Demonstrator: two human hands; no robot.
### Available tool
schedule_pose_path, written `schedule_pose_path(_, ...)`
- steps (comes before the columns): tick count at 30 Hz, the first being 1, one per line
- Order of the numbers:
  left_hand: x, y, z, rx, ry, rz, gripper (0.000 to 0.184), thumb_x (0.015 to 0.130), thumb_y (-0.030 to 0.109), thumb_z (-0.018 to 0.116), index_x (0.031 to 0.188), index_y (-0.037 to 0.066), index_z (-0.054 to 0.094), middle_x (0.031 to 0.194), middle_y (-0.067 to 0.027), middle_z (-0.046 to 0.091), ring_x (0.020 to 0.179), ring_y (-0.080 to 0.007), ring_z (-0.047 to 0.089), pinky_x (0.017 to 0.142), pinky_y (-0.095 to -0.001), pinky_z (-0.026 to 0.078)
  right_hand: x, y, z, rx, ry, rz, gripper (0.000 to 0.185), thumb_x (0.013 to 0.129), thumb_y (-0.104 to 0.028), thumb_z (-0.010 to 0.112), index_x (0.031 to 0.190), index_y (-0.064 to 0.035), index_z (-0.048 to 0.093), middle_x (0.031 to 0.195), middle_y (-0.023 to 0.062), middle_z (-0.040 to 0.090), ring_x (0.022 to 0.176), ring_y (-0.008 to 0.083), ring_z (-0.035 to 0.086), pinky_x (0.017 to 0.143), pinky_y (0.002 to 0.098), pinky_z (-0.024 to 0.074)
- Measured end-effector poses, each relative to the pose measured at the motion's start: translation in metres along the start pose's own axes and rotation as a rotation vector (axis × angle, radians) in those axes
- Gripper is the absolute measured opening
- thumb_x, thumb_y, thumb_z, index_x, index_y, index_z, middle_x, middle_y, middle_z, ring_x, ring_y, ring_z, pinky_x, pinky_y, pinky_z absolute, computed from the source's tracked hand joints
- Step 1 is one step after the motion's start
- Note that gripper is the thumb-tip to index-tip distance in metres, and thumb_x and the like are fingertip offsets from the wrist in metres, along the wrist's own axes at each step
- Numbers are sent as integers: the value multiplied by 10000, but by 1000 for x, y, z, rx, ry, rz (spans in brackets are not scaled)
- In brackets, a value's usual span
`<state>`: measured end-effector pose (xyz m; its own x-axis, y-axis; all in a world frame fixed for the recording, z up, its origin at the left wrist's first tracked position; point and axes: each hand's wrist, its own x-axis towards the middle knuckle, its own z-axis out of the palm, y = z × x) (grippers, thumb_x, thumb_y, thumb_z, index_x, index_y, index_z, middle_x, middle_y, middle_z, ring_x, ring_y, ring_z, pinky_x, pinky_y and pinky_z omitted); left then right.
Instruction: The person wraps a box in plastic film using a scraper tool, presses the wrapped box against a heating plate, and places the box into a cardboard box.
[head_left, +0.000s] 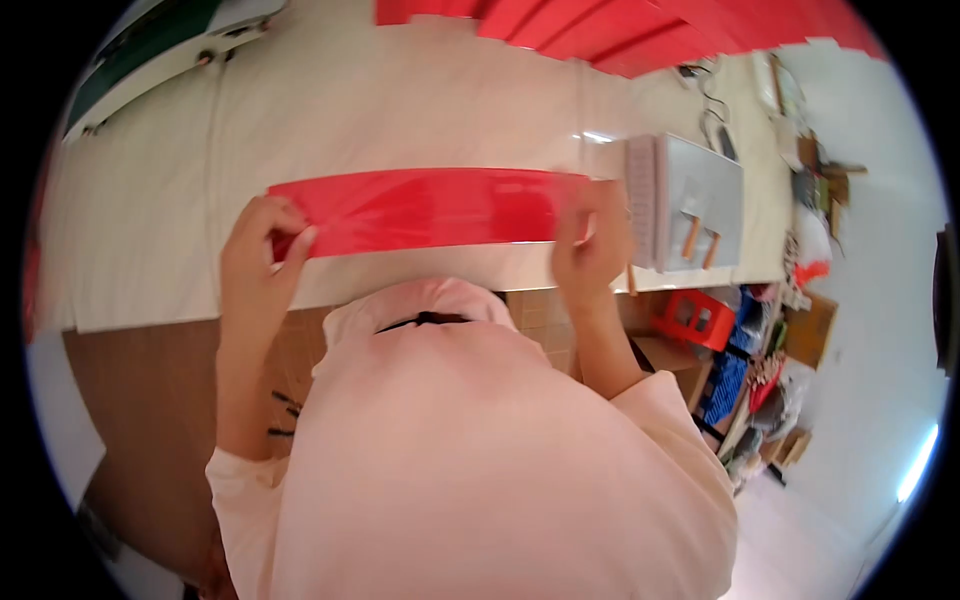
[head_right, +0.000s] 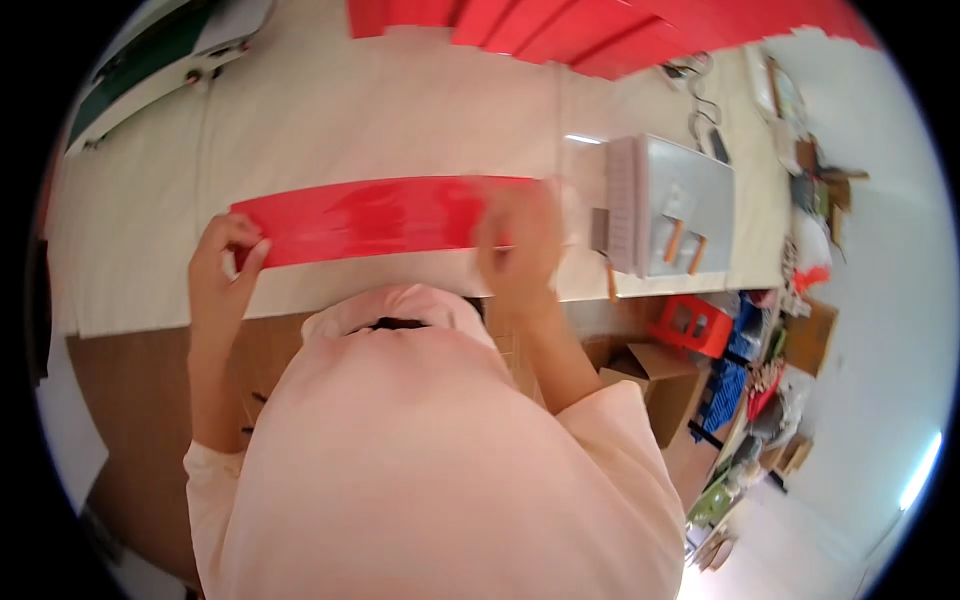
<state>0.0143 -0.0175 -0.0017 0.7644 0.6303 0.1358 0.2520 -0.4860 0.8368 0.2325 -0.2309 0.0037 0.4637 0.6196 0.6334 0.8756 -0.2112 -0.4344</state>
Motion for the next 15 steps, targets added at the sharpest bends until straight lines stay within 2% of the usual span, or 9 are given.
schedule_pose_path(2, 0, 5, 0, -35, 11, -35, 150, 791, -64, 634, 807, 2, 500, 859, -66, 544, 734, -150, 518, 645, -249, 424, 5, 52, -39, -276, 182, 181, 167, 828, 59, 506, 935, 4, 621, 775, 109, 600, 631, 235, 502, 576, 320, 412)
schedule_pose_path(4, 2, 7, -1, -43, -12, -34, 150, 796, -58, 632, 803, 6, 496, 856, -59, 539, 727, -139, 501, 639, -246, 416, -11, 122, -78, -534, 250, 434, 143, 863, 4, 506, 955, -5, 615, 815, 112, 584, 675, 235, 497, 631, 355, 417)
schedule_pose_path(7, 2, 8, 1, -14, -27, -72, 150, 803, -49, 628, 798, 13, 491, 855, -49, 534, 716, -123, 477, 636, -241, 405, -89, 254, -139, -933, 62, 605, 219, 871, -175, 542, 1028, -38, 607, 951, 135, 611, 861, 309, 572, 778, 435, 456)
schedule_pose_path(8, 1, 9, 1, -7, -24, -96, 151, 806, -45, 627, 797, 16, 490, 857, -46, 532, 713, -119, 470, 639, -239, 401, -102, 267, -148, -935, 58, 609, 219, 871, -175, 542, 1028, -38, 607, 951, 135, 611, 861, 309, 572, 778, 435, 456)
schedule_pose_path(10, 0, 10, 0, 20, -34, -95, 148, 807, -44, 627, 800, 17, 493, 859, -46, 535, 716, -121, 475, 643, -240, 402, -128, 287, -151, -1051, -59, 867, 312, 871, -302, 559, 1036, -40, 602, 1041, 174, 608, 1002, 359, 561, 858, 467, 447)
schedule_pose_path(11, 0, 10, -1, 36, -40, -86, 144, 808, -42, 627, 803, 17, 496, 860, -46, 537, 719, -124, 479, 647, -242, 403, -139, 298, -154, -1039, -69, 875, 312, 871, -302, 559, 1036, -40, 602, 1041, 174, 608, 1002, 359, 561, 858, 467, 447)
schedule_pose_path(13, 2, 9, 1, 32, -29, -61, 143, 805, -44, 629, 805, 16, 499, 860, -49, 539, 722, -126, 483, 645, -242, 403, -155, 326, -155, -1178, -214, 987, 416, 868, -403, 561, 1054, -32, 597, 1078, 187, 602, 1067, 372, 548, 883, 465, 450)
schedule_pose_path(14, 0, 8, 1, 18, -15, -37, 142, 803, -46, 631, 807, 15, 503, 859, -51, 541, 726, -129, 486, 642, -243, 403, -166, 332, -159, -1321, -299, 629, 461, 869, -457, 552, 1046, -35, 603, 1086, 176, 603, 1043, 381, 564, 870, 473, 457)
schedule_pose_path(15, -1, 8, 1, 0, -9, -36, 139, 799, -53, 633, 810, 10, 510, 857, -56, 546, 723, -134, 493, 632, -243, 405, -155, 326, -155, -1251, -170, 780, 481, 874, -470, 539, 1058, -32, 606, 1100, 173, 603, 980, 380, 588, 852, 479, 464)
